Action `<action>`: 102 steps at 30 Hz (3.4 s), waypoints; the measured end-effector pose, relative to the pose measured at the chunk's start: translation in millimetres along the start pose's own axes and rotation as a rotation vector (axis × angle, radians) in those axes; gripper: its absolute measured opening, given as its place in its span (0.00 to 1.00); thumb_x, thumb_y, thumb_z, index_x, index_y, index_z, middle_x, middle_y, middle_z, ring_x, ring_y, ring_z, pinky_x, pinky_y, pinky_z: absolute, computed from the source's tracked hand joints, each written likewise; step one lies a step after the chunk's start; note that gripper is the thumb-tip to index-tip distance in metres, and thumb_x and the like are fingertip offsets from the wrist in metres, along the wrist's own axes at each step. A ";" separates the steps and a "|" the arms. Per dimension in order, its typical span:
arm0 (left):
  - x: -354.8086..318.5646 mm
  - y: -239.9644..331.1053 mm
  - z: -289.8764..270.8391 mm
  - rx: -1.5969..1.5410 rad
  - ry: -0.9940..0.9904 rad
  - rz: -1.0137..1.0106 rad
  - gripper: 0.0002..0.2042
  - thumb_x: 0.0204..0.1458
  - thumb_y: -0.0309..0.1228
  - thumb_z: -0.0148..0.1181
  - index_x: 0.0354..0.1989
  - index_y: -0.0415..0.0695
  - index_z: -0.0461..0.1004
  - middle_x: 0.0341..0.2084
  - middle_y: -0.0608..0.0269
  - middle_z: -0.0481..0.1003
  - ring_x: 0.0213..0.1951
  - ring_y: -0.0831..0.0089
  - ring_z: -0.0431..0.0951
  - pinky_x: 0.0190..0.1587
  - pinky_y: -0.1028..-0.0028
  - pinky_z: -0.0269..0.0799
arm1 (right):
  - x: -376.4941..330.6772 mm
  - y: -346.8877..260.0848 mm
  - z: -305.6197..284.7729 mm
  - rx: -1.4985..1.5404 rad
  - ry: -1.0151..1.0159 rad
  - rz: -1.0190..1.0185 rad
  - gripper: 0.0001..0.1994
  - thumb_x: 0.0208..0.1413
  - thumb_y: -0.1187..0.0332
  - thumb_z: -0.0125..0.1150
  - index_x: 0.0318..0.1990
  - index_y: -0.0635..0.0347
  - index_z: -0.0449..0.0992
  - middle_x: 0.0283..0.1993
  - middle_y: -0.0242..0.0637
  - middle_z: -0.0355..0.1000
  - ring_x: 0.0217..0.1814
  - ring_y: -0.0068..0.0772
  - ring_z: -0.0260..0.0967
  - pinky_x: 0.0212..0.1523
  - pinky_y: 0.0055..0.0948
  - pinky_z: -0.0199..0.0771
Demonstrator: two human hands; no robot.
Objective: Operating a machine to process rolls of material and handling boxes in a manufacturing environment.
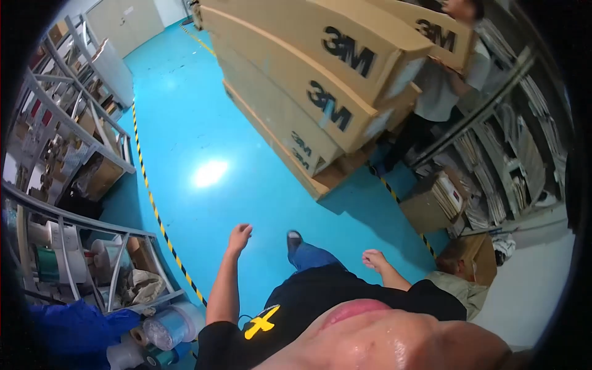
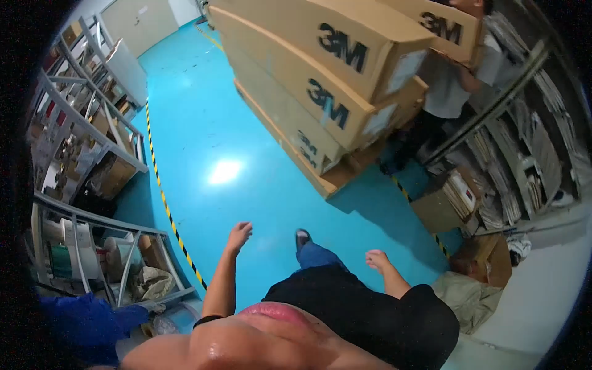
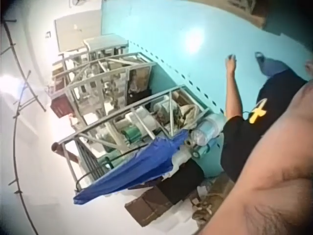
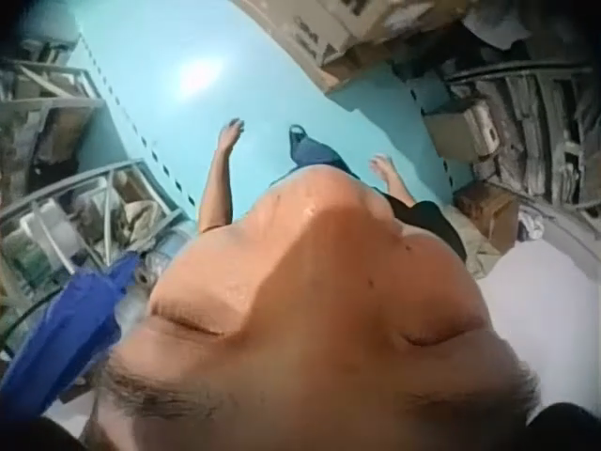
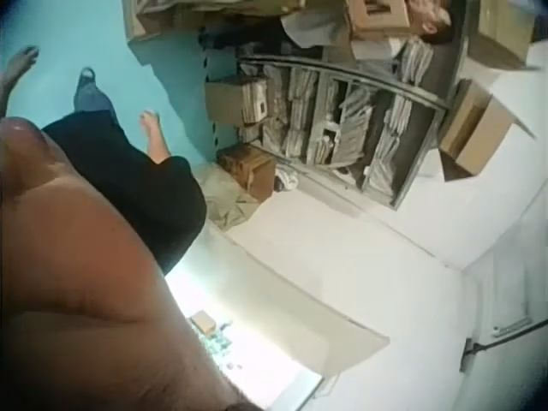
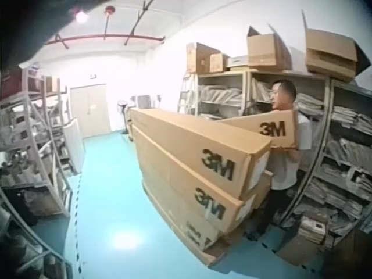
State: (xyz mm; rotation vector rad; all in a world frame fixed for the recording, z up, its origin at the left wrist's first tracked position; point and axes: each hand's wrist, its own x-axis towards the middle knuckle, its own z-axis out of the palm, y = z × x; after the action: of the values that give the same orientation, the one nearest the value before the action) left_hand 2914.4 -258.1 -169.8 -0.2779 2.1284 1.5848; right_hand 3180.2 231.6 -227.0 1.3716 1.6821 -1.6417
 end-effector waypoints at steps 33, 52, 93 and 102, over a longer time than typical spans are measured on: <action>731.7 439.0 -504.7 -0.721 -0.226 -0.004 0.28 0.55 0.47 0.50 0.57 0.40 0.57 0.51 0.50 0.65 0.47 0.62 0.71 0.47 0.64 0.69 | 143.7 -726.0 619.6 0.591 -0.199 -0.227 0.18 0.54 0.58 0.57 0.48 0.58 0.67 0.48 0.43 0.68 0.43 0.35 0.68 0.38 0.31 0.73; 1201.1 664.4 -680.9 -1.211 -0.337 -0.147 0.25 0.56 0.49 0.47 0.52 0.40 0.59 0.55 0.44 0.59 0.56 0.50 0.63 0.55 0.54 0.62 | 336.5 -1205.0 857.4 0.869 -0.360 -0.350 0.36 0.58 0.39 0.36 0.63 0.59 0.50 0.57 0.52 0.62 0.51 0.44 0.66 0.50 0.43 0.67; 1839.6 985.9 -598.2 -0.352 -1.065 -0.487 0.15 0.56 0.43 0.50 0.43 0.45 0.64 0.42 0.59 0.71 0.44 0.63 0.72 0.45 0.65 0.70 | 456.0 -1521.2 1173.5 1.596 1.262 -0.455 0.23 0.57 0.49 0.50 0.50 0.57 0.65 0.47 0.44 0.69 0.40 0.36 0.69 0.39 0.38 0.72; 1732.1 1043.1 -478.1 -0.031 -1.658 -0.286 0.17 0.57 0.41 0.48 0.48 0.41 0.64 0.45 0.55 0.71 0.42 0.65 0.74 0.45 0.69 0.69 | 322.6 -1660.5 1065.4 1.045 1.813 -0.754 0.32 0.60 0.47 0.43 0.66 0.54 0.47 0.66 0.43 0.51 0.64 0.39 0.52 0.58 0.37 0.56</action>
State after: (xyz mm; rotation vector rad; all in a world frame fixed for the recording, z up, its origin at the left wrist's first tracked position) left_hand 844.0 -185.7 -11.0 0.5483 0.6949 0.9447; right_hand 1293.1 -332.1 116.0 3.9252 2.2785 -1.5543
